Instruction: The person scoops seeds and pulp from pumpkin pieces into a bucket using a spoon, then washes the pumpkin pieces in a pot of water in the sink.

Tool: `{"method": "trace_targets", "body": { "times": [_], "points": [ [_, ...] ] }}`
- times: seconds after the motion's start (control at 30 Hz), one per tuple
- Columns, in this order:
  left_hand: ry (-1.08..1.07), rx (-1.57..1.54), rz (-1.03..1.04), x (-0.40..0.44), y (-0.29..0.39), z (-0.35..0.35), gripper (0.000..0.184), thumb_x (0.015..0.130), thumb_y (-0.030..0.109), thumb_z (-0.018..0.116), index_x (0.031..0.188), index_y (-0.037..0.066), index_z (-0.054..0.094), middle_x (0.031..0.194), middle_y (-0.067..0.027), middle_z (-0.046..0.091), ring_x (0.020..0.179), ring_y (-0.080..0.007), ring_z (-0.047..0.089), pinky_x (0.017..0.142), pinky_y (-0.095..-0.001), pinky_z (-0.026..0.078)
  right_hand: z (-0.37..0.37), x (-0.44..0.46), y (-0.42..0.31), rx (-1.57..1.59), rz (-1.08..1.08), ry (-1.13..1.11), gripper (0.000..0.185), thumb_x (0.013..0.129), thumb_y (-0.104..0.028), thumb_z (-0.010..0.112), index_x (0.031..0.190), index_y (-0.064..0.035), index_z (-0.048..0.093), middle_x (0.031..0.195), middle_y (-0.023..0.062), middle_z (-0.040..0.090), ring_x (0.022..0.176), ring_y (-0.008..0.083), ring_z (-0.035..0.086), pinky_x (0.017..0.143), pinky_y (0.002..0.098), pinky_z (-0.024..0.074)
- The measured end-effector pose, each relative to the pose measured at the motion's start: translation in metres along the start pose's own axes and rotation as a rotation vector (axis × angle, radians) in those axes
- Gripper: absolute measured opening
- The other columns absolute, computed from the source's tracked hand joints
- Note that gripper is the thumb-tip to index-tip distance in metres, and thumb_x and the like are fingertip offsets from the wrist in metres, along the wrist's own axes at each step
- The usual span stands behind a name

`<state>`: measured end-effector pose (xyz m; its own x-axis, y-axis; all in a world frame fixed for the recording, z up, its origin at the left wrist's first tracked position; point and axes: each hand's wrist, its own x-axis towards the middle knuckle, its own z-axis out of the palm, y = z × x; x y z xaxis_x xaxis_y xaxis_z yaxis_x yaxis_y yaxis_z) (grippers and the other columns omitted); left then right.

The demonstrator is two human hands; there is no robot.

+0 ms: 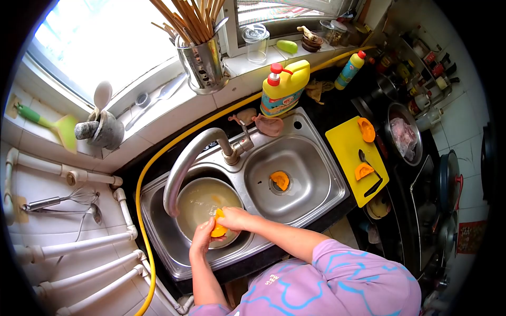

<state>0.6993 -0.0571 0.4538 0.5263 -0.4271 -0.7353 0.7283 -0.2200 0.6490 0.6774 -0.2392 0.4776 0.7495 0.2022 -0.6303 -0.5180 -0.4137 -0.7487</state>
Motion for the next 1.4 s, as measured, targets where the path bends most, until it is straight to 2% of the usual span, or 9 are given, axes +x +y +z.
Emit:
{"method": "trace_targets", "body": {
  "times": [0.17,0.37,0.6,0.67,0.77,0.87,1.1,1.23,1.4],
  "points": [
    [-0.056,-0.097,0.033,0.012,-0.001,-0.003,0.042,0.103,0.039,0.041,0.092,0.002,0.059,0.077,-0.0122,0.064,0.053,-0.0172,0.062,0.045,-0.0249,0.050,0.041,0.045,0.025,-0.183,-0.249,0.478,0.050,0.094,-0.043,0.046,0.112,0.0039,0.046,0.073,0.0222,0.067,0.067,0.0387,0.067,0.061,0.0494,0.0527],
    [0.254,0.043,0.019,0.058,-0.042,-0.008,0.038,0.104,0.038,0.034,0.105,0.005,0.053,0.078,-0.0119,0.064,0.049,-0.0137,0.056,0.041,-0.0217,0.043,0.055,0.072,0.037,-0.032,0.086,0.371,0.037,0.095,-0.034,0.050,0.116,-0.0030,0.046,0.106,0.0283,0.064,0.098,0.0391,0.064,0.084,0.0503,0.0499],
    [0.332,0.093,0.084,0.166,-0.171,-0.054,0.034,0.093,0.031,0.053,0.116,0.007,0.058,0.088,-0.0128,0.066,0.069,-0.0162,0.065,0.049,-0.0305,0.050,0.086,0.118,0.080,0.118,0.378,0.538,0.056,0.083,-0.030,0.068,0.130,-0.0077,0.048,0.135,0.0260,0.047,0.125,0.0351,0.050,0.101,0.0424,0.0432],
    [0.337,0.334,0.187,0.159,-0.190,-0.067,0.030,0.091,0.025,0.058,0.114,0.007,0.059,0.089,-0.0148,0.067,0.069,-0.0173,0.066,0.050,-0.0329,0.051,0.095,0.116,0.086,0.023,0.287,0.443,0.056,0.082,-0.029,0.069,0.130,-0.0072,0.048,0.131,0.0258,0.050,0.122,0.0357,0.052,0.100,0.0429,0.0445],
    [0.246,0.323,-0.328,0.119,-0.131,-0.051,0.023,0.091,0.024,0.060,0.104,0.004,0.061,0.088,-0.0166,0.066,0.064,-0.0187,0.065,0.049,-0.0327,0.053,0.090,0.120,0.082,-0.083,0.222,0.231,0.052,0.084,-0.027,0.067,0.128,-0.0058,0.050,0.118,0.0250,0.059,0.112,0.0384,0.058,0.091,0.0453,0.0488],
    [0.176,0.176,-0.150,0.072,-0.071,-0.025,0.037,0.093,0.022,0.063,0.121,0.001,0.053,0.103,-0.0139,0.063,0.078,-0.0203,0.065,0.063,-0.0341,0.056,0.068,0.097,0.062,0.052,0.192,0.148,0.040,0.089,-0.023,0.062,0.124,-0.0059,0.052,0.109,0.0235,0.063,0.104,0.0393,0.062,0.085,0.0470,0.0508],
    [0.147,-0.216,0.320,0.009,-0.013,-0.024,0.066,0.086,0.005,0.068,0.144,0.011,0.038,0.132,-0.0105,0.053,0.123,-0.0211,0.051,0.105,-0.0362,0.041,0.053,0.035,0.016,-0.183,-0.895,0.697,0.020,0.082,-0.011,0.057,0.102,-0.0122,0.057,0.096,0.0106,0.059,0.094,0.0307,0.061,0.077,0.0397,0.0530],
    [0.335,-0.152,0.212,-0.002,-0.017,-0.039,0.065,0.090,0.014,0.064,0.147,0.009,0.033,0.139,-0.0152,0.049,0.128,-0.0290,0.048,0.106,-0.0397,0.039,0.041,0.036,0.058,-0.522,-0.585,0.404,0.031,0.082,-0.010,0.059,0.112,-0.0157,0.061,0.099,0.0090,0.061,0.091,0.0295,0.063,0.077,0.0372,0.0531],
    [0.581,-0.076,0.147,0.000,-0.036,-0.042,0.050,0.093,0.014,0.059,0.139,0.006,0.044,0.125,-0.0130,0.060,0.115,-0.0244,0.058,0.098,-0.0349,0.045,-0.036,-0.039,0.040,0.007,-0.718,0.773,0.027,0.083,-0.015,0.063,0.109,-0.0116,0.060,0.099,0.0148,0.064,0.086,0.0347,0.065,0.074,0.0433,0.0521]
  ]
}}
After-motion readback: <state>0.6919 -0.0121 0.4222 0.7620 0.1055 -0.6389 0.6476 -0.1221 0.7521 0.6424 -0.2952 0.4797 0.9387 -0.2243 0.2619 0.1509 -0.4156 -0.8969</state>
